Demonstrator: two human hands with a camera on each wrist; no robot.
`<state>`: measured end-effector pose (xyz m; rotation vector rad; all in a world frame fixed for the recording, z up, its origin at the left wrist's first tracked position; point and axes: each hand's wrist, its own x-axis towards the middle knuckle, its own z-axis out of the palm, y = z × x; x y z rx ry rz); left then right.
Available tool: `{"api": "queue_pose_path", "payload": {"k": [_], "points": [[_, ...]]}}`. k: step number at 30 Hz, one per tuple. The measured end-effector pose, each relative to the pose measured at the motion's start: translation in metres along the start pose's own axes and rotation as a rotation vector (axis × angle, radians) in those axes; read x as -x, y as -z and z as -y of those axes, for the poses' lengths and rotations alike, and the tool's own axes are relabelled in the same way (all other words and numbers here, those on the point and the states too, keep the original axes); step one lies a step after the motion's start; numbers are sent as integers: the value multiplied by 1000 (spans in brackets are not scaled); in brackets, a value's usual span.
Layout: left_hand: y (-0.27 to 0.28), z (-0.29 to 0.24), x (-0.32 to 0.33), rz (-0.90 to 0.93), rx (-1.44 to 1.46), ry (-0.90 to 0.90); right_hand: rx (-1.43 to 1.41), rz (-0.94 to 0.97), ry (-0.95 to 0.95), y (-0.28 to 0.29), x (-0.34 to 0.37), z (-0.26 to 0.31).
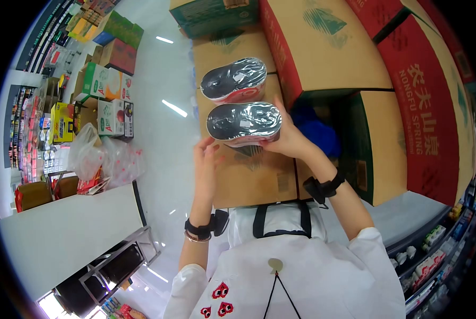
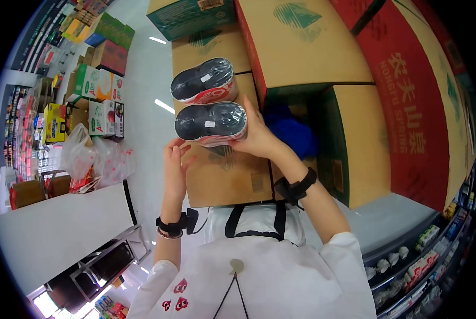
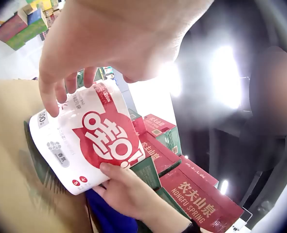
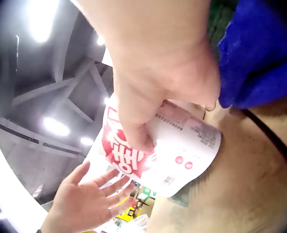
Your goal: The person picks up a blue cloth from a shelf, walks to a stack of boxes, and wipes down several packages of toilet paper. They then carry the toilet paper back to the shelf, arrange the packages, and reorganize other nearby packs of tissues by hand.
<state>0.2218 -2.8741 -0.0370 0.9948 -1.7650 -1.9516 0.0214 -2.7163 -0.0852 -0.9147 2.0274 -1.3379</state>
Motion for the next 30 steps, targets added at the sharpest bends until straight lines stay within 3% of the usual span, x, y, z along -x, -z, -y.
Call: {"api": "queue_pose_path", "payload": {"k": [4,6,10,13,15,17,19,21,23,24,25,27,30], "points": [[2,9,-24,15,9,18,-8,-51,-65,-3,-2,10],[1,7,-33,33,30,5,-170,-71,16,-5,-8,-3],[1,-2,-41,49,53,27,-409,26,-53,3,-12,0],[4,1,-44,2,128,59,-327,-72,-61,2,-16,-1],[6,3,-51,-2,82,49,-548,-206,-74,2,-18,0],[6,8,-62,-8,40,36,-599,-246,9,4,-27,10],[2,13,-79,-37,120,-103,-573,-328,-210,6,-36,25],[-6,11,-97,20,187,-160,-541,-314,-175,1,-53,10],[-18,-1,-107,73,251,-222,-751,-300,-42,-2,-68,-3],[-24,-10,-110,184,327,-240,-710,-224,116,-4,-73,-7],[-27,-17,-112,298,402,-256,-708,-222,122,-4,-75,2],[-26,-8,-118,331,458,-278,-972,17,104,0,-73,29],[-20,5,-113,360,406,-315,-1058,35,83,-11,-61,15]]}}
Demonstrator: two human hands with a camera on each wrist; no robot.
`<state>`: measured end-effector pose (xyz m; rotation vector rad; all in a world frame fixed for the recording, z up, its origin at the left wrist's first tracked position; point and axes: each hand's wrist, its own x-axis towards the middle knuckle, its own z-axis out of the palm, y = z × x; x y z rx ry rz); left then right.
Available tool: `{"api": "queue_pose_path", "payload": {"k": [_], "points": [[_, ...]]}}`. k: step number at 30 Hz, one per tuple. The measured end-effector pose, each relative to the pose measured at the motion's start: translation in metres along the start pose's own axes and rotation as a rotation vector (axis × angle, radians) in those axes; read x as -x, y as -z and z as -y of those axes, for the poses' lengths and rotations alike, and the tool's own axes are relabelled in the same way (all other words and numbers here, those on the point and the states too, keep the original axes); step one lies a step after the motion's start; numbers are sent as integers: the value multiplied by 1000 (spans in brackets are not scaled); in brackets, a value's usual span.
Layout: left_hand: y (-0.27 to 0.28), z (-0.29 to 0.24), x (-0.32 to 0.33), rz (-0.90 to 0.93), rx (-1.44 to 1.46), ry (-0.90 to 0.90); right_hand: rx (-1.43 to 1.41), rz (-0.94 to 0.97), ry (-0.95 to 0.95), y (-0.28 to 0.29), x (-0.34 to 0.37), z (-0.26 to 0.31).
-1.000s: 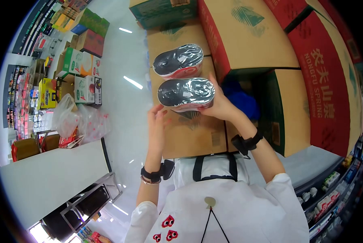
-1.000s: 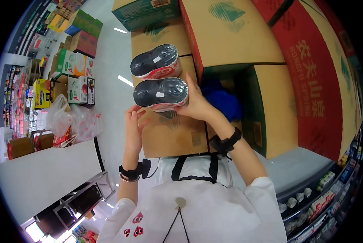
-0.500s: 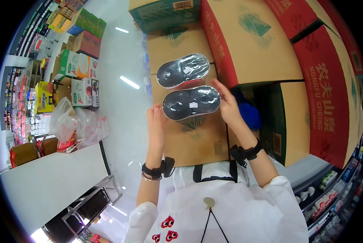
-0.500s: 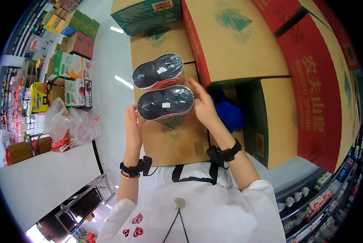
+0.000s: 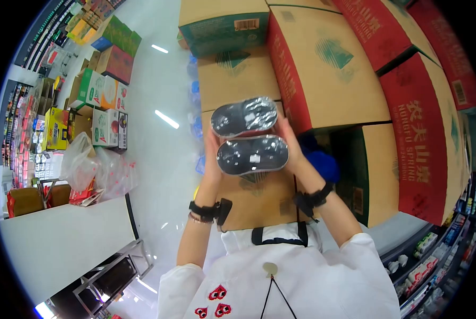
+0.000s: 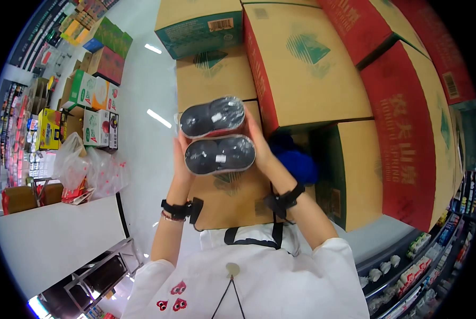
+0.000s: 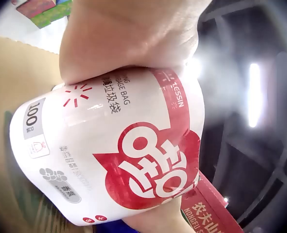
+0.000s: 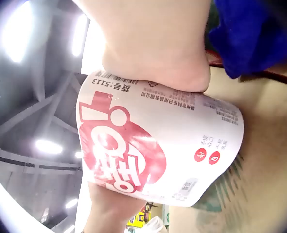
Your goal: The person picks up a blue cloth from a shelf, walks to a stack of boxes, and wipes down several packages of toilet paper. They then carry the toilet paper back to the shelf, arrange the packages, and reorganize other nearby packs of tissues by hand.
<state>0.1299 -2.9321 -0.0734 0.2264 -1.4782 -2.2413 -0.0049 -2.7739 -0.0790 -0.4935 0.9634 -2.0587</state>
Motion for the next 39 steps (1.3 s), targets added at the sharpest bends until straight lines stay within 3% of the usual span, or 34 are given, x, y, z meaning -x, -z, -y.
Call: {"api": "queue_pose_path", "payload": {"k": [3,5,7,9,11,12,18,20,23,31,36,39], "points": [[16,5,37,-66,3,58,-51,51,8,-27,39,-2],[21,0,69,-118,-107,171,126,-58,-88,-34,71,-6],[6,-22,93,-171,-260,187,138,-7,-69,-40,94,-12],[-11,-29,125,-271,62,195,71,20,-144,-48,113,-7],[-27,-39,151,-275,36,170,-2,-41,-203,-56,136,-5],[-35,-44,162,-265,17,171,96,2,-203,-59,145,8],[-94,-69,222,-185,-41,256,304,75,-115,-60,215,57],[-115,-68,239,-254,31,226,322,75,-56,-63,242,86],[-165,-76,253,-147,48,205,449,33,134,-56,293,130],[-347,-46,303,148,52,232,495,-267,349,-19,503,240],[-464,1,314,468,38,377,521,-511,458,20,629,270],[-548,28,323,740,25,413,592,-751,509,43,698,284]]}}
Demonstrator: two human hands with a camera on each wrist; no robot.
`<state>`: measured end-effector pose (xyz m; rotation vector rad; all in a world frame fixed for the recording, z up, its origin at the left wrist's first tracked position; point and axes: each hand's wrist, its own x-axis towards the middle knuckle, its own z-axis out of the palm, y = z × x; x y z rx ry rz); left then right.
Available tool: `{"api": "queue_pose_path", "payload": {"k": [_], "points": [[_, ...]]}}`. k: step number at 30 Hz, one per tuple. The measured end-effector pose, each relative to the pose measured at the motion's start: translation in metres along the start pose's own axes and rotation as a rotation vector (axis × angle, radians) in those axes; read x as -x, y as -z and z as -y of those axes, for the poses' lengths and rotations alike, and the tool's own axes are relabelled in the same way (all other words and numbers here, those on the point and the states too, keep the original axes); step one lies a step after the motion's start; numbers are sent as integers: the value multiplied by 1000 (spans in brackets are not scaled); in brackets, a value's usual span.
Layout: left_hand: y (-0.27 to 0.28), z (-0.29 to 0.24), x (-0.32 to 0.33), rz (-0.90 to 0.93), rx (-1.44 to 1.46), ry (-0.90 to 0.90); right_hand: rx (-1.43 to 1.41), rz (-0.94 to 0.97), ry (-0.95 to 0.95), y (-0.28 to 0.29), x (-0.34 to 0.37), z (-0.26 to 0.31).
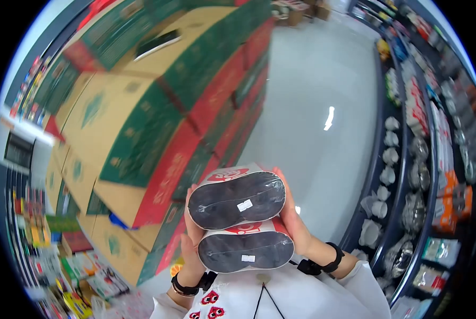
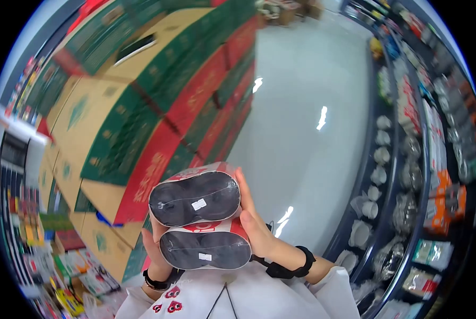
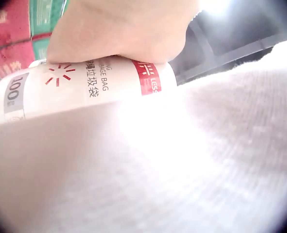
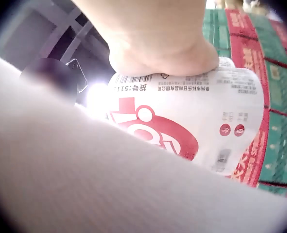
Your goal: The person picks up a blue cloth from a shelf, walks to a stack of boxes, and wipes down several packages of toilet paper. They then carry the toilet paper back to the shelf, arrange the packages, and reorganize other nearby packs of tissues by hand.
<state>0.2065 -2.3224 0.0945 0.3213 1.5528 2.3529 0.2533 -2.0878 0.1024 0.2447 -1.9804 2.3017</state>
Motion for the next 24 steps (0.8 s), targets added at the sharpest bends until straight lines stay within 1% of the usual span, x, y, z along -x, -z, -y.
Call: {"api": "queue_pose_path", "payload": {"k": [1,2,3,4,6,7,8,10,11,12,14,16,17,18,20,22,24], "points": [[3,1,-15,55,-4,47,-53,-71,-34,0,-1,-4],[-21,11,-34,112,-14,89,-111,-142,-59,27,4,-1],[-36,23,-51,161,50,111,-103,-190,-40,46,8,-1],[-54,32,-68,208,45,125,-124,-227,-57,65,11,-2],[-85,48,-101,249,28,204,-147,-300,-58,97,14,-6],[-99,59,-118,291,24,211,-150,-342,-69,114,14,-9],[-98,72,-142,292,10,241,-149,-385,-108,124,2,-17],[-127,99,-182,340,-3,262,-132,-438,-105,168,-5,-29],[-144,107,-202,369,32,313,-154,-475,-123,188,-12,-33],[-162,116,-224,396,67,363,-176,-508,-141,211,-19,-35],[-203,137,-269,426,74,368,-184,-551,-113,261,-33,-33],[-247,158,-312,466,77,423,-203,-631,-168,312,-44,-22],[-268,167,-335,476,109,469,-235,-666,-166,333,-52,-13],[-292,175,-357,500,120,476,-219,-689,-161,359,-59,-6],[-343,189,-394,653,70,410,-154,-763,-143,408,-64,6],[-387,210,-432,728,9,426,-175,-833,-97,455,-71,14],[-435,222,-463,807,62,457,-105,-894,-42,499,-74,25]]}}
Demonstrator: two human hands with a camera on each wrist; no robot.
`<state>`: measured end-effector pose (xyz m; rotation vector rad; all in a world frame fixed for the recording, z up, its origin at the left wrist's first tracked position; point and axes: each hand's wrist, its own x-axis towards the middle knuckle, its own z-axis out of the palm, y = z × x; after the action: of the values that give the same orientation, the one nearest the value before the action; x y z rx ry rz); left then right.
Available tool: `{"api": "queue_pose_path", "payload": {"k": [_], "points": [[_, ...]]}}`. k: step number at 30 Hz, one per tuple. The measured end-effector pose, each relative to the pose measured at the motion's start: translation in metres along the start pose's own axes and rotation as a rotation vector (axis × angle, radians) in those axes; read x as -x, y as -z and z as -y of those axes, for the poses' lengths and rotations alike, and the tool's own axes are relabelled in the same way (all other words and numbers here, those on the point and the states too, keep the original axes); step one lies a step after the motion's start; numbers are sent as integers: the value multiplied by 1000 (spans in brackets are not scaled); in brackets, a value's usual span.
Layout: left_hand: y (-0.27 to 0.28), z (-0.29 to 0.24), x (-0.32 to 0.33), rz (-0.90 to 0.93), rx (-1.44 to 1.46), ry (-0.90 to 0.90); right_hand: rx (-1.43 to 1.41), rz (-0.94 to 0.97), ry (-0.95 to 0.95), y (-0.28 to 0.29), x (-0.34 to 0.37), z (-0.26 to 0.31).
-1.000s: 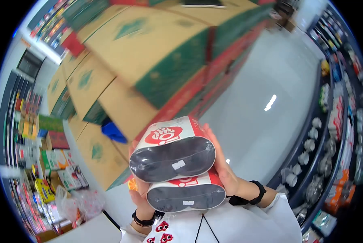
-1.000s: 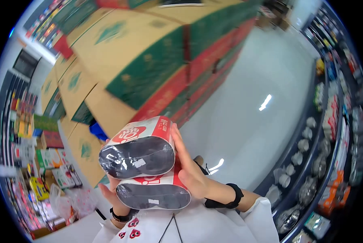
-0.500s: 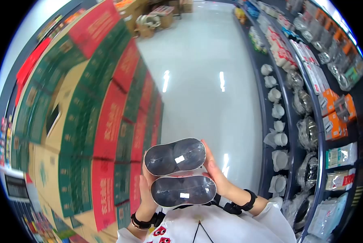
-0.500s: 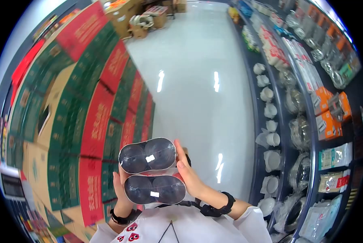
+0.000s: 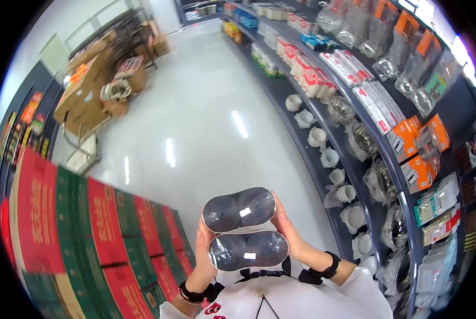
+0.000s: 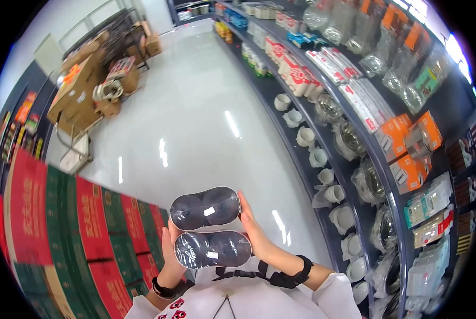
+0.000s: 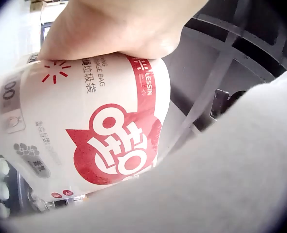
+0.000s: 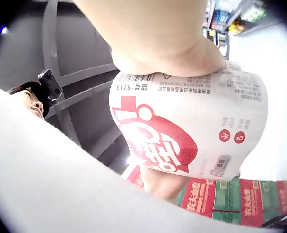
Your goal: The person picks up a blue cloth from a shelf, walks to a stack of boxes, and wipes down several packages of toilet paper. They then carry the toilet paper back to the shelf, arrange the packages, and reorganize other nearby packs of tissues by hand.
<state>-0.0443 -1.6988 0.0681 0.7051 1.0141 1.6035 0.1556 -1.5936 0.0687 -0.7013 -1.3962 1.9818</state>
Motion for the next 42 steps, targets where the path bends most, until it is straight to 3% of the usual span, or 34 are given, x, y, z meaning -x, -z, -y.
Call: {"api": "queue_pose_path", "payload": {"k": [8,10,12,16,20,26,28,31,33,34,36,37,40,42], "points": [[-31,19,-235,200,15,122,-126,-223,16,116,-152,38],[-42,23,-294,124,43,198,-143,-245,33,151,-199,38],[-46,21,-347,157,42,163,-155,-248,45,177,-244,48],[-48,-4,-439,158,85,205,-215,-188,-74,208,-333,70],[-29,-4,-533,53,78,194,-257,-164,-124,236,-430,84],[-8,-13,-705,95,58,175,-247,-204,-140,293,-599,93],[1,-25,-766,113,81,197,-355,-213,-105,304,-653,104],[-7,-35,-866,184,46,175,-267,-283,33,337,-721,113],[-17,-52,-927,344,-496,189,-337,-342,23,357,-756,138],[-21,-50,-953,363,-501,211,-406,-379,24,367,-771,149],[-35,-38,-1010,373,-33,255,-416,-421,55,396,-802,156],[-41,-34,-1041,447,37,269,-368,-471,99,410,-818,163],[-76,-22,-1126,472,64,310,-378,-528,171,459,-861,183],[-103,-19,-1183,588,-2,272,-423,-575,214,502,-887,178]]}}
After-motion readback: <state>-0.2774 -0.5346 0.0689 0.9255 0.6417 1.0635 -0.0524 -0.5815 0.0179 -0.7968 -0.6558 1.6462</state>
